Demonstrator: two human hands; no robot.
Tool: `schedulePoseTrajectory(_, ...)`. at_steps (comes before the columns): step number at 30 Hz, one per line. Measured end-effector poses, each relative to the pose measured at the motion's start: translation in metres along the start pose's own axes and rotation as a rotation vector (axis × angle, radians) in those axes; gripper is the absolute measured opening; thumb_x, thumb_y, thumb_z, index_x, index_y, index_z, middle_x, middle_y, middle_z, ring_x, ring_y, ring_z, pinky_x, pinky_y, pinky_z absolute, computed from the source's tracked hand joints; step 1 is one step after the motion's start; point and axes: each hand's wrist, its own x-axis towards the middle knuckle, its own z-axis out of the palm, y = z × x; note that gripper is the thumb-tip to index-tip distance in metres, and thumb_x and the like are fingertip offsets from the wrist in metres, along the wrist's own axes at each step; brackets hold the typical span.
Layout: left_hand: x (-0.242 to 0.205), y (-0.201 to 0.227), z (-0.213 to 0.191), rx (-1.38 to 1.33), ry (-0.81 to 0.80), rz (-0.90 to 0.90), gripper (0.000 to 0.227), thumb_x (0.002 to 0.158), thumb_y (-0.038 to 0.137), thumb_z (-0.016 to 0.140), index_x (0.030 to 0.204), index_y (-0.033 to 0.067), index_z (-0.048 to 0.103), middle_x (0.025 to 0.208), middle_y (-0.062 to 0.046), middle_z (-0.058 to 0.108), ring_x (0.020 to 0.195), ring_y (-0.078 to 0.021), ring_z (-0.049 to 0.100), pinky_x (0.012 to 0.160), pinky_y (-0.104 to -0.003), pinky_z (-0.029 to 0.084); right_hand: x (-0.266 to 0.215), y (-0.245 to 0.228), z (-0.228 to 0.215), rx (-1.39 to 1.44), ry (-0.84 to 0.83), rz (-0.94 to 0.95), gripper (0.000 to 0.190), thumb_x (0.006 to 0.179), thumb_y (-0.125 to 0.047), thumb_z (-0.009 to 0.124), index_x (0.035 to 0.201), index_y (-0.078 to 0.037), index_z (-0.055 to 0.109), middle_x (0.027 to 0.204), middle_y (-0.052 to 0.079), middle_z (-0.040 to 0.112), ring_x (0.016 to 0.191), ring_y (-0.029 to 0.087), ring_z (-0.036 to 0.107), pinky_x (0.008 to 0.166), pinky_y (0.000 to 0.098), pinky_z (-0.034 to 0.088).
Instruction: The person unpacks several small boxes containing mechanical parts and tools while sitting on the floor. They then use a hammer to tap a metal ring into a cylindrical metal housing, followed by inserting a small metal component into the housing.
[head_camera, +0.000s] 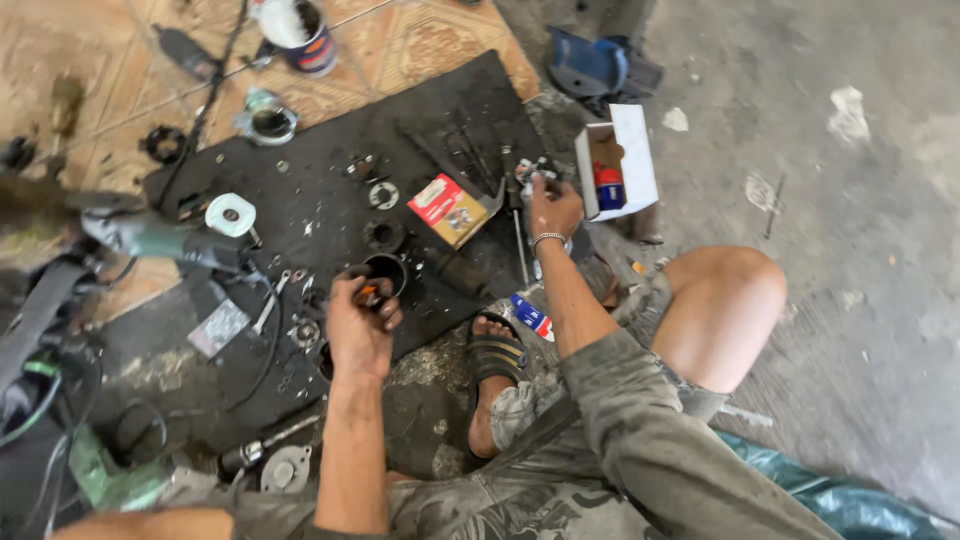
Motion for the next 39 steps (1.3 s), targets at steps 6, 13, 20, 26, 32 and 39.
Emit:
schedulePoseTrajectory(6,-0.009,0.003,0.0,0.02,-0.04,0.007,0.011,0.096,0.015,0.049,0.105,0.0147,0.054,0.074,-0.011,0.056,0.057,-0.0167,0.041,0.048,-0.027,0.029,-0.05,-0.011,0.004,-0.106,-0.658,0.219,0.091,0.059,-0.065,0.094,0.11,0.007,0.073,0.115,0.026,0.073,0.116,0.043,0.067,0.093,0.0525,0.057)
schedulePoseTrajectory(13,0.014,-0.001,-0.027,0.007,-0.011,-0.011,0.011,0.092,0.024,0.057,0.102,0.0219,0.061,0.073,-0.01,0.06,0.054,-0.0178,0.046,0.044,-0.024,0.031,-0.055,-0.003,0.017,0.054,-0.638,0.41,0.071,0.061,-0.043,0.098,0.102,0.009,0.074,0.098,0.024,0.074,0.084,0.035,0.075,0.062,0.0408,0.06)
schedulePoseTrajectory(20,0.012,0.003,-0.023,0.01,-0.053,-0.026,0.011,0.092,0.023,0.054,0.103,0.024,0.055,0.076,-0.009,0.057,0.057,-0.0185,0.042,0.048,-0.027,0.03,0.014,-0.064,-0.028,0.463,-0.083,0.43,0.067,0.073,-0.05,0.08,0.105,0.007,0.065,0.101,0.024,0.073,0.104,0.034,0.072,0.088,0.0475,0.054)
schedulePoseTrajectory(26,0.009,0.002,-0.021,-0.015,-0.039,-0.034,0.012,0.092,0.022,0.054,0.103,0.0226,0.057,0.074,-0.01,0.055,0.057,-0.0194,0.042,0.047,-0.028,0.03,0.093,-0.038,-0.097,0.85,0.528,0.554,0.094,0.046,-0.063,0.092,0.098,0.011,0.067,0.079,0.023,0.067,0.073,0.032,0.072,0.071,0.0454,0.061)
schedulePoseTrajectory(32,0.003,0.001,-0.011,-0.046,-0.037,-0.013,0.006,0.092,0.02,0.055,0.098,0.0203,0.056,0.074,-0.011,0.055,0.056,-0.0203,0.042,0.046,-0.028,0.031,0.093,0.004,-0.059,0.83,0.284,0.784,0.067,0.068,-0.047,0.085,0.103,0.002,0.055,0.061,0.012,0.055,0.044,0.021,0.047,0.041,0.0403,0.037)
schedulePoseTrajectory(39,0.003,0.004,-0.014,-0.024,0.004,0.013,0.012,0.091,0.02,0.056,0.102,0.0167,0.061,0.072,-0.011,0.058,0.054,-0.0201,0.046,0.045,-0.029,0.033,0.076,0.03,-0.034,0.476,0.252,0.766,0.106,0.056,-0.072,0.094,0.122,0.002,0.057,0.106,0.02,0.073,0.095,0.031,0.076,0.082,0.0454,0.066)
